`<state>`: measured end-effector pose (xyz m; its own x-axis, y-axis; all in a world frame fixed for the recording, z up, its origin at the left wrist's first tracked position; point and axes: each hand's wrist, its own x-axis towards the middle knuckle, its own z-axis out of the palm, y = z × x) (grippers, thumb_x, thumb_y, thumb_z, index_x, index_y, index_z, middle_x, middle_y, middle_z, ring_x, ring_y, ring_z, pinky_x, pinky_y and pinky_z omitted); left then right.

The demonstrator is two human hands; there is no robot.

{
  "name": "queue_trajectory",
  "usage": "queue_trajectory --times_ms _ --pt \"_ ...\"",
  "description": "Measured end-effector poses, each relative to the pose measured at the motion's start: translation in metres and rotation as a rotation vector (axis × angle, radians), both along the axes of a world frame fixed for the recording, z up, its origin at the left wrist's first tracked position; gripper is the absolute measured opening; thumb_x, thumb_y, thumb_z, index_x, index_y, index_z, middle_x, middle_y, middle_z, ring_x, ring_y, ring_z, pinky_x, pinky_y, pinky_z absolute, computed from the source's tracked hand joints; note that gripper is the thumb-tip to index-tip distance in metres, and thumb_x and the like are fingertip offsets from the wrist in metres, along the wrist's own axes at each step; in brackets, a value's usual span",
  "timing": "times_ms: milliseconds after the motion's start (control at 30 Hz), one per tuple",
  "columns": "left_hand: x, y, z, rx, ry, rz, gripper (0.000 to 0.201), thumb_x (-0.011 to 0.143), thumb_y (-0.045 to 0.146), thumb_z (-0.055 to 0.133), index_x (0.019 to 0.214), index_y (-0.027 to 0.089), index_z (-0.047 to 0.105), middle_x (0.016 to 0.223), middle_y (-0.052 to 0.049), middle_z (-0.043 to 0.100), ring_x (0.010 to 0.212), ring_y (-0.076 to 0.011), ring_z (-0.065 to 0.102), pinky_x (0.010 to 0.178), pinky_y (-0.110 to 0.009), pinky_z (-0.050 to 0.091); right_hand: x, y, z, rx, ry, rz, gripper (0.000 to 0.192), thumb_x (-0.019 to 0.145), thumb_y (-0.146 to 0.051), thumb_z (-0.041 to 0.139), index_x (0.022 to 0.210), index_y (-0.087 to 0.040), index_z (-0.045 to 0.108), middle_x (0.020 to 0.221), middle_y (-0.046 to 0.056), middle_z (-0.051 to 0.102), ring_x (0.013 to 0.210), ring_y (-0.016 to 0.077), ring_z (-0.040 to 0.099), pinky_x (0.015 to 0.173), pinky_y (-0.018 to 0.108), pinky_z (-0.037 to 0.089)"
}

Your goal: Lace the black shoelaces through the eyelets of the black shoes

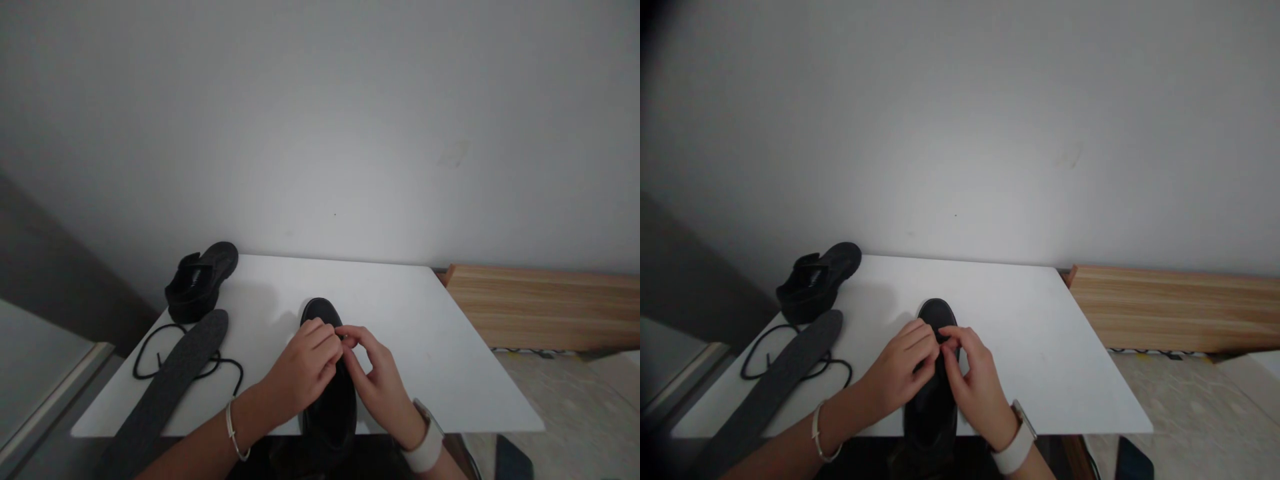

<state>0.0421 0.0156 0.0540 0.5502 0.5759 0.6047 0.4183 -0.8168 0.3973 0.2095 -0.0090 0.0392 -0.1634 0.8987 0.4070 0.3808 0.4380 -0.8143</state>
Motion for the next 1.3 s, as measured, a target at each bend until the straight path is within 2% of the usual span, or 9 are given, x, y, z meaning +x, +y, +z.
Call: queue_trajectory --times_ms 133,267,467,600,733,833,1033,1167,1300 --pt "-0.001 0.003 -0.004 0.154 0.115 0.009 0.025 0.099 0.011 0.039 0.083 0.017 0.056 0.079 -0.004 0.059 0.076 -0.0203 0.048 0.07 -0.034 0.043 -0.001 0.005 0.0 -0.056 0.027 -0.003 0.017 0.094 -0.02 0.053 0.103 -0.02 0.067 0.091 0.005 0.069 0.083 0.0183 0.063 0.077 0.031 0.051" --pt "-0.002 0.004 -0.012 0.213 0.102 0.05 0.032 0.103 0.014 0.035 0.078 0.017 0.056 0.076 -0.004 0.059 0.073 -0.0198 0.048 0.069 -0.034 0.043 0.002 0.012 0.001 -0.188 0.092 0.027 0.017 0.094 -0.028 0.057 0.094 -0.02 0.071 0.085 0.004 0.072 0.08 0.0189 0.065 0.076 0.032 0.051" --pt "-0.009 0.004 -0.019 0.188 0.029 0.118 0.02 0.1 0.011 0.045 0.085 0.018 0.056 0.08 -0.004 0.063 0.076 -0.0191 0.053 0.073 -0.034 0.047 0.01 0.022 0.0 -0.357 0.246 0.152 0.017 0.09 -0.033 0.065 0.09 -0.019 0.073 0.084 0.003 0.073 0.079 0.017 0.064 0.075 0.03 0.05" --pt "-0.01 0.004 -0.02 0.177 0.017 0.145 0.014 0.098 0.011 0.051 0.087 0.018 0.055 0.08 -0.003 0.063 0.076 -0.0192 0.053 0.072 -0.034 0.046 0.013 0.027 0.001 -0.408 0.236 0.192 0.017 0.089 -0.034 0.065 0.089 -0.018 0.072 0.078 0.001 0.068 0.073 0.0155 0.06 0.071 0.029 0.047" --pt "-0.009 0.004 -0.021 0.16 -0.026 0.157 0.015 0.098 0.012 0.052 0.085 0.02 0.052 0.081 -0.002 0.063 0.076 -0.0187 0.054 0.072 -0.033 0.046 0.011 0.027 0.003 -0.352 0.147 0.175 0.012 0.088 -0.027 0.062 0.087 -0.018 0.069 0.077 0.001 0.065 0.072 0.0156 0.057 0.071 0.029 0.046" --pt "-0.009 0.003 -0.019 0.079 -0.061 0.163 0.018 0.098 0.013 0.052 0.083 0.021 0.048 0.079 -0.001 0.062 0.076 -0.0186 0.055 0.073 -0.033 0.046 0.007 0.024 0.007 -0.248 0.068 0.114 0.007 0.084 -0.018 0.057 0.081 -0.018 0.063 0.076 0.001 0.061 0.073 0.0162 0.056 0.07 0.029 0.045" --pt "-0.017 -0.005 -0.02 -0.072 -0.065 0.172 0.025 0.096 0.012 0.052 0.077 0.023 0.04 0.075 0.001 0.057 0.071 -0.0176 0.053 0.066 -0.03 0.044 0.002 0.016 0.008 -0.039 -0.136 -0.029 0.012 0.077 -0.009 0.05 0.075 -0.02 0.055 0.07 -0.002 0.05 0.068 0.0164 0.051 0.064 0.028 0.04" --pt "-0.023 -0.009 -0.028 -0.119 -0.076 0.205 0.027 0.096 0.013 0.053 0.075 0.023 0.039 0.075 0.001 0.056 0.071 -0.0167 0.054 0.065 -0.027 0.043 -0.002 0.016 -0.002 -0.011 -0.179 -0.07 0.012 0.077 -0.009 0.049 0.076 -0.02 0.054 0.07 -0.002 0.048 0.067 0.0165 0.051 0.063 0.028 0.039" --pt "-0.032 -0.011 -0.025 -0.198 -0.119 0.243 0.017 0.096 0.018 0.055 0.082 0.023 0.047 0.079 0.001 0.059 0.074 -0.0169 0.057 0.069 -0.028 0.046 0.002 0.012 -0.008 -0.073 -0.129 -0.088 0.007 0.087 -0.016 0.053 0.086 -0.02 0.059 0.073 -0.001 0.052 0.068 0.0172 0.053 0.064 0.029 0.043"
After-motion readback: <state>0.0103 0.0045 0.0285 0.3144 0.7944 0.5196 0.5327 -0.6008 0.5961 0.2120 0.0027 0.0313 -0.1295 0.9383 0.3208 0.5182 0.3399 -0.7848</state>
